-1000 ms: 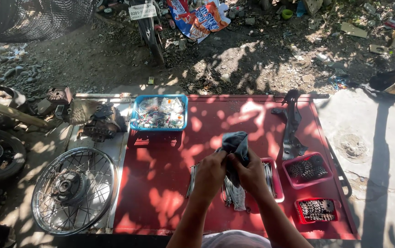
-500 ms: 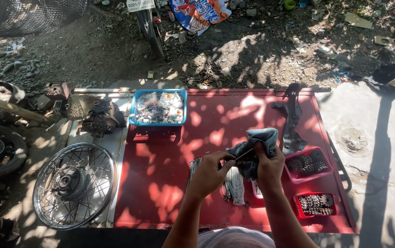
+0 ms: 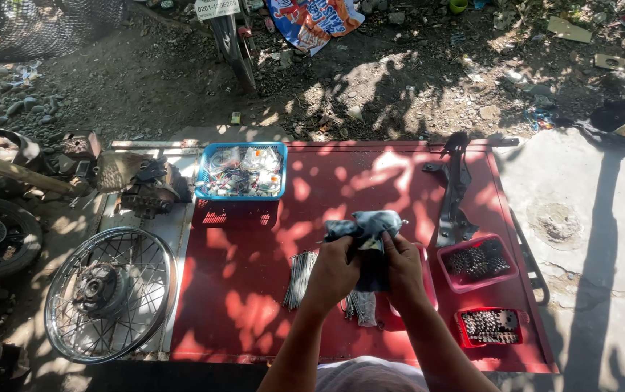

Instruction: The person wipes long, thin metal rods with a cloth on a red workbench. They handle the rods individually, cleaning them before placing them into a pink plastic container. The task is performed outdoors under dappled sunlight.

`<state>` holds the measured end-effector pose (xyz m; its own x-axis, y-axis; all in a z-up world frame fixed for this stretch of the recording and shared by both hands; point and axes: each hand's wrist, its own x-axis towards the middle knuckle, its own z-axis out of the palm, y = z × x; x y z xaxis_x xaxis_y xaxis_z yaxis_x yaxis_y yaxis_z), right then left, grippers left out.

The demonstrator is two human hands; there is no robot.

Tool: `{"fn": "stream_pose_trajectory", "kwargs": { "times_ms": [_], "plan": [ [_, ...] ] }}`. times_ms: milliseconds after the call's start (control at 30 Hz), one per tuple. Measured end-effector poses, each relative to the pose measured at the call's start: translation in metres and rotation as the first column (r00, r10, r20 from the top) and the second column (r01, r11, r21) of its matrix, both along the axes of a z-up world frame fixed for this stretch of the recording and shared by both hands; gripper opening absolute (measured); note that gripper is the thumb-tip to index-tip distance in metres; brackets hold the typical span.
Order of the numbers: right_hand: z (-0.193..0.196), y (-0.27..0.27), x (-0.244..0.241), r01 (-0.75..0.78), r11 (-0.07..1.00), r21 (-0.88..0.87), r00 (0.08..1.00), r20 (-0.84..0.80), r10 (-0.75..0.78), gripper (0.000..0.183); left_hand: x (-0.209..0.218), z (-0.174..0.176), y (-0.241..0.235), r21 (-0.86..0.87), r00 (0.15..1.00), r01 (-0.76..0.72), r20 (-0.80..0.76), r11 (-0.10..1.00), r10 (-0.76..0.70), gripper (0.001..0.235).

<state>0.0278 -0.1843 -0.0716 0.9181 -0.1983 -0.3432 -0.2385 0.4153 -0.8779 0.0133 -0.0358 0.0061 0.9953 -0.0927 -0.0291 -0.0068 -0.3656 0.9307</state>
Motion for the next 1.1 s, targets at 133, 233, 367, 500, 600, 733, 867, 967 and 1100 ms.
{"fn": "stream_pose_trajectory", "kwargs": {
  "times_ms": [133, 233, 367, 500, 600, 733, 867, 967, 1100],
  "plan": [
    [0.073, -0.011, 0.007, 0.076, 0.996, 0.048, 0.996, 0.041, -0.078, 0.024, -0.004, 0.008, -0.013, 0.05, 0.998, 0.054, 0.029, 0.997, -0.056, 0.015],
    [0.021, -0.037, 0.025, 0.13, 0.972, 0.197, 0.989, 0.038, -0.14, 0.022, -0.002, 0.022, -0.024, 0.058, 0.997, 0.07, 0.04, 0.996, -0.073, 0.016],
    [0.004, -0.05, 0.027, 0.093, 0.977, -0.191, 0.987, 0.144, -0.066, 0.022, -0.004, 0.031, -0.027, 0.028, 0.998, 0.046, 0.031, 0.999, -0.047, 0.014],
    [0.081, -0.028, 0.007, 0.256, 0.597, -0.76, 0.872, 0.448, 0.197, 0.04, -0.017, 0.025, -0.026, 0.025, 1.0, 0.018, -0.004, 1.0, -0.017, 0.012],
    [0.018, -0.051, 0.018, 0.271, 0.529, -0.804, 0.856, 0.453, 0.25, 0.042, -0.022, 0.027, -0.019, 0.081, 0.999, 0.035, 0.013, 0.996, -0.036, 0.015],
    [0.035, -0.037, 0.022, 0.258, 0.543, -0.799, 0.846, 0.458, 0.273, 0.041, -0.022, 0.035, -0.014, 0.097, 1.0, 0.021, 0.021, 0.995, -0.023, 0.016],
    [0.016, -0.034, 0.028, 0.217, 0.576, -0.788, 0.877, 0.416, 0.239, 0.047, -0.02, 0.042, -0.004, 0.099, 0.998, 0.054, 0.016, 0.994, -0.056, 0.021],
    [-0.008, -0.033, 0.033, 0.071, 0.821, -0.567, 0.941, 0.311, 0.134, 0.045, -0.021, 0.035, 0.01, -0.006, 0.998, 0.055, 0.004, 0.998, -0.055, 0.024],
    [-0.018, -0.03, 0.04, -0.37, 0.924, -0.096, 0.839, 0.392, 0.377, 0.029, -0.004, -0.01, 0.049, -0.038, 0.999, 0.024, -0.034, 0.999, -0.025, 0.045]
  ]
}}
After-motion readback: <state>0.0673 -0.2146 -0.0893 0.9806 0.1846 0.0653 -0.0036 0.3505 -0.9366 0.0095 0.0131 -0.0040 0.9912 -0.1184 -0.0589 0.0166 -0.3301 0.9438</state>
